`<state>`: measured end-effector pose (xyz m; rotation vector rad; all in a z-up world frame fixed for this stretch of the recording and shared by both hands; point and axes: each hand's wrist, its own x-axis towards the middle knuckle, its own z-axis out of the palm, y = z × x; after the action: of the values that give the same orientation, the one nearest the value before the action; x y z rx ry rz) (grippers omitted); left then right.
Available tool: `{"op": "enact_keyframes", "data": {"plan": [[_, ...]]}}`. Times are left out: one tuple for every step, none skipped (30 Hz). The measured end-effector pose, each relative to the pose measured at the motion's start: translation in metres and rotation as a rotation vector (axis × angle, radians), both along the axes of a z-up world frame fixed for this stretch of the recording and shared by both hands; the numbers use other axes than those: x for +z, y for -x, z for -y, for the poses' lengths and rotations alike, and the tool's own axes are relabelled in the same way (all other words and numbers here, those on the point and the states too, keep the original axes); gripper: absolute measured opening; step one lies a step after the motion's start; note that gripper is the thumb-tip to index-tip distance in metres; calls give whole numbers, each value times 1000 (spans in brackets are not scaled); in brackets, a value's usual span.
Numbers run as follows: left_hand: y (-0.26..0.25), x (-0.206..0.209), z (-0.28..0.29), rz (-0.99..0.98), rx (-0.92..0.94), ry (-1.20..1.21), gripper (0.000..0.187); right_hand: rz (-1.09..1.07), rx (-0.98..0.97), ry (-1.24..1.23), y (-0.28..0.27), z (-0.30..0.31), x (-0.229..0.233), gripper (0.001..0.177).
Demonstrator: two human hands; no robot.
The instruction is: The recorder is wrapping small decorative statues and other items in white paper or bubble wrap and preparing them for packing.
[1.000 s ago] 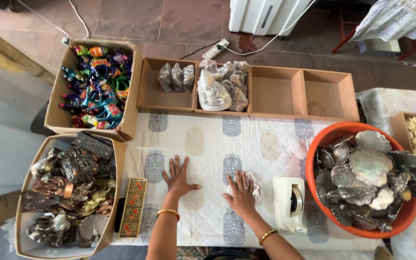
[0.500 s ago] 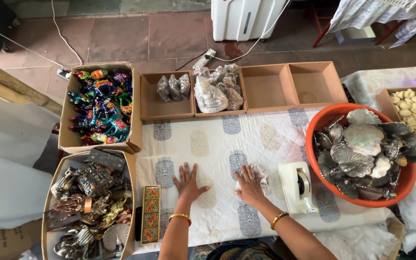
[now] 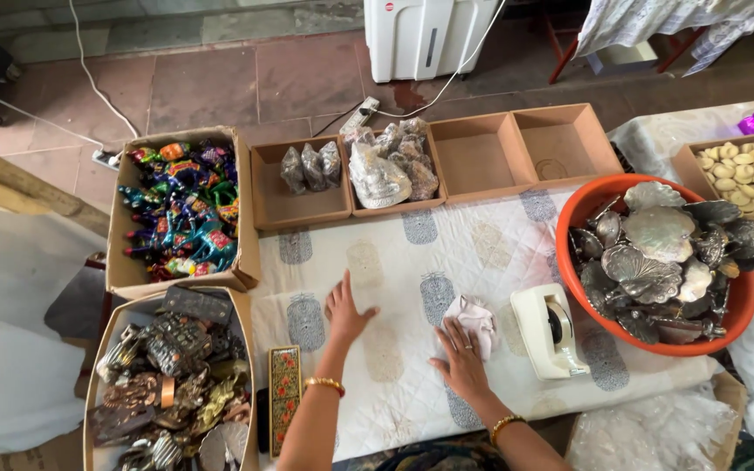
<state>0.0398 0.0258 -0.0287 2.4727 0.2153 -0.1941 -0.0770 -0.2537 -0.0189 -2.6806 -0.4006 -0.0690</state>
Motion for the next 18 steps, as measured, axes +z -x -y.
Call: {"op": "enact_keyframes", "data": {"plan": [[-23, -14, -3, 1, -5, 4, 128, 1, -5, 4, 1, -1, 2, 72], [-47, -29, -6, 182, -14, 83, 129, 12, -19, 23, 2, -2, 3, 70], [-71, -45, -7, 362, -21, 163, 129, 22, -34, 43, 3, -3, 5, 68], [-96, -39, -6, 361, -26, 168, 129, 21, -39, 47, 3, -3, 6, 68], [-121, -34, -7, 433, -11, 205, 127, 16, -42, 54, 3, -3, 7, 67], [-146, -29, -7, 504, 5, 241, 125, 11, -45, 62, 3, -4, 8, 66], [-167, -18, -4, 504, 4, 245, 125, 12, -46, 66, 2, -4, 9, 66], [-188, -8, -1, 502, 46, 286, 126, 52, -41, 62, 2, -3, 10, 64], [-208, 2, 0, 496, 88, 323, 128, 88, -35, 56, 3, -4, 11, 63], [-223, 12, 2, 492, 88, 325, 128, 84, -37, 57, 3, -5, 10, 63], [-239, 21, 5, 432, 96, 290, 133, 71, -37, 58, 2, -4, 9, 62], [-256, 31, 8, 373, 105, 256, 138, 58, -36, 59, 1, -3, 8, 61], [-264, 38, 13, 371, 104, 260, 138, 57, -38, 63, 0, -3, 7, 61], [-271, 45, 17, 330, 143, 285, 138, 69, -39, 56, 0, -2, 6, 62], [-278, 52, 20, 287, 181, 307, 137, 79, -41, 48, 1, -2, 5, 63], [-282, 59, 24, 285, 178, 308, 137, 76, -44, 49, 0, -1, 4, 63], [-285, 66, 28, 212, 216, 351, 136, 82, -40, 39, -1, -1, 3, 62], [-287, 73, 31, 138, 254, 393, 135, 88, -37, 29, 0, -1, 2, 62]]}}
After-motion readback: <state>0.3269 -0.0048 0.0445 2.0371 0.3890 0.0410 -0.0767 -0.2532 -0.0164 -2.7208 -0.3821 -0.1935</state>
